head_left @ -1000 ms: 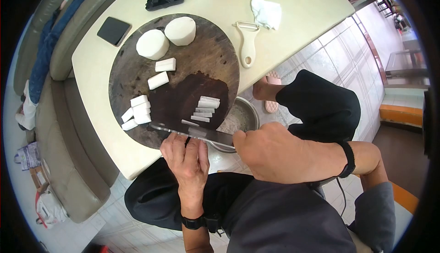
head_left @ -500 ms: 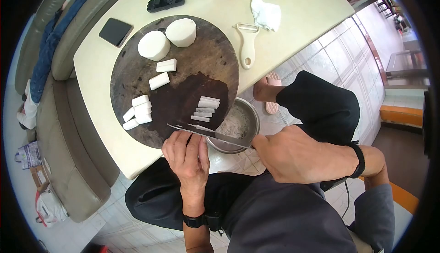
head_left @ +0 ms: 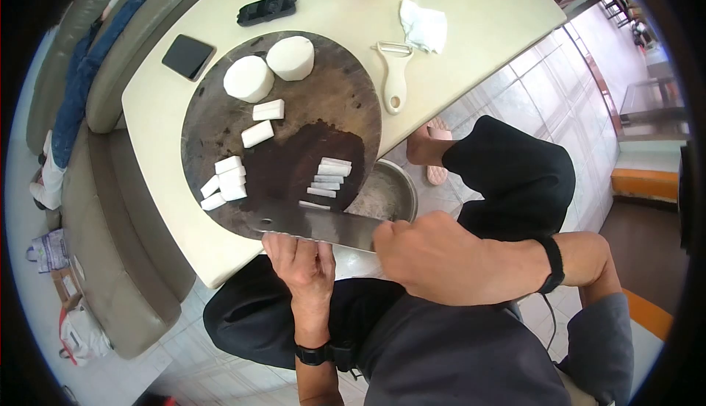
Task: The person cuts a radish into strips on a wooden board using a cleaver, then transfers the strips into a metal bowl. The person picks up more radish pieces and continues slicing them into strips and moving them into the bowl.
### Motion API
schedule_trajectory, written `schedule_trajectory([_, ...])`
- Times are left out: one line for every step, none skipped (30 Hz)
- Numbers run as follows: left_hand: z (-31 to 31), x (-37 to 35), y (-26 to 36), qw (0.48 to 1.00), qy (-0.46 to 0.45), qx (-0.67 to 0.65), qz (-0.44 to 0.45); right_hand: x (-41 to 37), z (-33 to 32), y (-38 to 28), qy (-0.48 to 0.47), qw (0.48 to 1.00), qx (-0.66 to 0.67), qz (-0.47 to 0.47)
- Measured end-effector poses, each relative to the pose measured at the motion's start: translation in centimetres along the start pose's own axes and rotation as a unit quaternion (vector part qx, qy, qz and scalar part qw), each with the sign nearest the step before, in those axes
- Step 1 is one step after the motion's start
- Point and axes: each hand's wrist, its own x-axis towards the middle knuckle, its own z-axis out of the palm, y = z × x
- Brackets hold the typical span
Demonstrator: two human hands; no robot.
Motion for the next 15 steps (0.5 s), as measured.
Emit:
schedule_trajectory([-0.1,0.0,0.0,1.000,0.001,0.003,0.000,-0.4,-0.4,-0.2,0.001,1.000,0.000,-0.003])
schedule_trajectory([-0.1,0.2,0.0,1.000,0.014,-0.006,-0.001,-1.1,-1.2,-0.5,-0.022,0.999,0.033,0.028])
schedule_trajectory([0.0,0.3,0.1,1.000,0.026,-0.017,-0.002,-1.8,-1.7,-0.5,-0.046,0.995,0.066,0.062])
schedule_trajectory([0.1,0.4,0.2,0.999,0.027,-0.018,-0.002,-2.3,-1.7,-0.4,-0.046,0.995,0.065,0.062])
schedule_trajectory([0.1,0.6,0.4,0.999,0.040,-0.016,-0.001,-2.7,-1.7,-0.2,-0.041,0.993,0.077,0.081])
schedule_trajectory([0.2,0.8,0.6,0.999,0.052,-0.014,-0.001,-3.1,-1.8,-0.1,-0.036,0.990,0.089,0.100])
schedule_trajectory([0.2,1.1,0.9,0.999,0.053,-0.014,-0.001,-3.3,-1.9,0.1,-0.035,0.990,0.088,0.099])
schedule_trajectory([0.2,1.6,1.1,0.999,0.045,-0.003,0.012,-3.3,-2.0,0.4,-0.024,0.991,0.086,0.104])
schedule_trajectory([0.3,2.0,1.3,0.999,0.038,0.007,0.025,-3.4,-2.2,0.6,-0.012,0.990,0.084,0.108])
schedule_trajectory([0.4,2.2,1.3,0.999,0.025,0.012,0.034,-3.5,-2.2,0.7,-0.012,0.991,0.083,0.108])
schedule_trajectory([0.4,2.4,1.3,0.999,0.026,0.012,0.033,-3.5,-2.3,0.8,0.002,0.992,0.071,0.107])
schedule_trajectory([0.3,2.6,1.3,0.999,0.003,0.016,0.030,-3.6,-2.3,0.9,0.015,0.992,0.060,0.106])
schedule_trajectory([0.2,2.8,1.3,0.999,-0.020,0.021,0.028,-3.6,-2.3,1.0,0.015,0.992,0.060,0.106])
schedule_trajectory([0.1,3.0,1.3,0.999,-0.020,0.020,0.028,-3.7,-2.3,1.1,0.012,0.992,0.065,0.108])
schedule_trajectory([0.0,3.2,1.4,0.999,-0.039,0.017,0.017,-3.7,-2.3,1.2,0.010,0.991,0.071,0.110])
